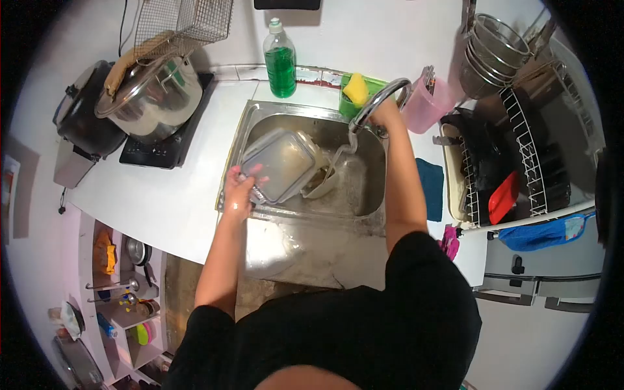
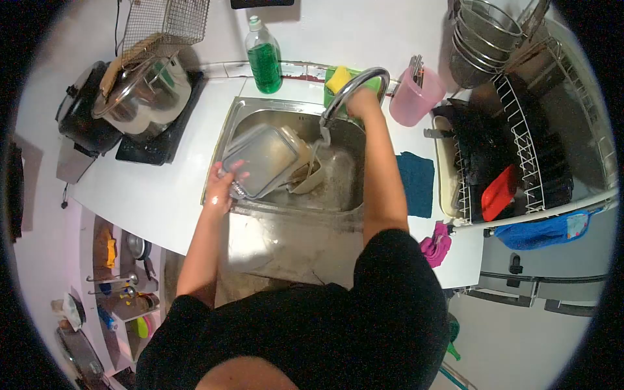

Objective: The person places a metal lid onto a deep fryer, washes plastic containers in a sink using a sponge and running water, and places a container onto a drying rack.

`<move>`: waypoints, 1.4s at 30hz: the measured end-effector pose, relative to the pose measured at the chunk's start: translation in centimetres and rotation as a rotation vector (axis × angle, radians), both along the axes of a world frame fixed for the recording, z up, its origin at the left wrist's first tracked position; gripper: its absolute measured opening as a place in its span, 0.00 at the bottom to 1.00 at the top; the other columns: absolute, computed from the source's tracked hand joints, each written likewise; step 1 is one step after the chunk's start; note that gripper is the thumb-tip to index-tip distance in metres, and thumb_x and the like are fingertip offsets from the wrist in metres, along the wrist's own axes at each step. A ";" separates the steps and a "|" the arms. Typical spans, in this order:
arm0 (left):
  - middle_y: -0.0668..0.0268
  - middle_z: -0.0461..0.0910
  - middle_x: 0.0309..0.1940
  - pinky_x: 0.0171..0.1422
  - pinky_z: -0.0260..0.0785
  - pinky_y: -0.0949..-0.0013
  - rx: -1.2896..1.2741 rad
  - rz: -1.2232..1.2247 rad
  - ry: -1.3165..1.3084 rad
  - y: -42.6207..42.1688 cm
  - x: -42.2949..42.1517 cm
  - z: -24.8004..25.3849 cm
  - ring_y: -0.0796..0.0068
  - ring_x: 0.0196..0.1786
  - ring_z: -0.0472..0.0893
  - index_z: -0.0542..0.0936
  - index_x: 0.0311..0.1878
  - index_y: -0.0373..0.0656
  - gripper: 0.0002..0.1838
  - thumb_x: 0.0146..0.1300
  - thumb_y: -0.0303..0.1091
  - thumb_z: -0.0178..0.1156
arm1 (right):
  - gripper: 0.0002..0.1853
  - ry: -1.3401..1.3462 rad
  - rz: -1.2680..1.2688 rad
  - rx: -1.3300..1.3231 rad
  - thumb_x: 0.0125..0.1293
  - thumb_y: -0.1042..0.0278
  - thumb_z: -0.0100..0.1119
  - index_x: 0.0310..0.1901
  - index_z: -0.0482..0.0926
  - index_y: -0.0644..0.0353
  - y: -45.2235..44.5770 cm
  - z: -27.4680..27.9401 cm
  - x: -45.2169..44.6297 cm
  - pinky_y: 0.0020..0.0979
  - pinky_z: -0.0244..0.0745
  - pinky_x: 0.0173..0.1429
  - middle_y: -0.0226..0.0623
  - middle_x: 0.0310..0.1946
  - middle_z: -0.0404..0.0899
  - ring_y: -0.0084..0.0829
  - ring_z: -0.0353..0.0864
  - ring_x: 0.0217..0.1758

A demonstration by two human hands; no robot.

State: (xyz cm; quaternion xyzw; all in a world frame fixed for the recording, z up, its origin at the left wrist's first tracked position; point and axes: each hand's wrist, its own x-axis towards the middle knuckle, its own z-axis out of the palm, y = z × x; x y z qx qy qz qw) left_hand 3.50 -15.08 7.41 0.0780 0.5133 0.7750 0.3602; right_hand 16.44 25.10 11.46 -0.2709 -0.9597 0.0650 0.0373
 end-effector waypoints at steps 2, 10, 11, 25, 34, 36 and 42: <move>0.56 0.71 0.50 0.44 0.73 0.67 0.049 -0.023 -0.040 -1.4 -1.2 -0.5 0.59 0.42 0.78 0.61 0.52 0.41 0.22 0.53 0.15 0.45 | 0.11 0.249 -0.309 -0.026 0.46 0.66 0.57 0.27 0.80 0.66 -4.6 -1.8 1.8 0.43 0.74 0.41 0.53 0.27 0.78 0.49 0.79 0.33; 0.52 0.65 0.58 0.50 0.69 0.45 0.117 -0.115 -0.289 -0.8 -0.4 0.8 0.47 0.55 0.70 0.56 0.62 0.43 0.30 0.52 0.19 0.43 | 0.14 0.404 -0.313 0.017 0.50 0.62 0.53 0.33 0.78 0.64 -4.2 -2.4 -1.2 0.43 0.72 0.41 0.55 0.30 0.77 0.49 0.78 0.36; 0.52 0.65 0.58 0.50 0.69 0.45 0.109 -0.105 -0.297 -0.6 -0.2 0.3 0.47 0.55 0.70 0.56 0.62 0.43 0.30 0.52 0.19 0.43 | 0.15 0.532 -0.357 -0.043 0.51 0.60 0.51 0.34 0.78 0.63 -6.1 2.8 -1.8 0.43 0.71 0.41 0.55 0.31 0.77 0.51 0.78 0.37; 0.53 0.62 0.60 0.47 0.72 0.47 0.126 -0.220 -0.285 -3.0 0.5 0.2 0.48 0.55 0.71 0.52 0.65 0.46 0.31 0.59 0.26 0.49 | 0.11 -0.152 -0.172 0.263 0.53 0.63 0.56 0.29 0.82 0.62 7.0 0.3 -6.9 0.38 0.75 0.43 0.47 0.32 0.80 0.42 0.80 0.38; 0.54 0.63 0.60 0.48 0.71 0.48 0.137 -0.251 -0.282 -3.0 0.6 0.8 0.47 0.56 0.70 0.54 0.64 0.47 0.30 0.57 0.24 0.48 | 0.16 -0.161 -0.094 0.405 0.38 0.64 0.69 0.27 0.80 0.66 5.4 -0.7 -6.3 0.40 0.75 0.44 0.50 0.28 0.79 0.46 0.80 0.38; 0.54 0.64 0.59 0.47 0.72 0.48 0.132 -0.252 -0.318 -3.0 0.8 1.2 0.47 0.56 0.70 0.56 0.64 0.47 0.29 0.57 0.22 0.46 | 0.16 0.006 -0.265 0.245 0.38 0.63 0.69 0.27 0.79 0.67 5.1 0.4 -6.2 0.41 0.75 0.45 0.49 0.29 0.79 0.46 0.80 0.39; 0.55 0.63 0.60 0.47 0.72 0.51 0.167 -0.277 -0.288 -1.1 0.6 1.7 0.49 0.56 0.70 0.55 0.65 0.48 0.31 0.57 0.24 0.47 | 0.11 -0.004 -0.180 0.203 0.56 0.70 0.50 0.34 0.80 0.67 7.1 -5.8 -6.6 0.42 0.74 0.47 0.55 0.37 0.78 0.49 0.79 0.41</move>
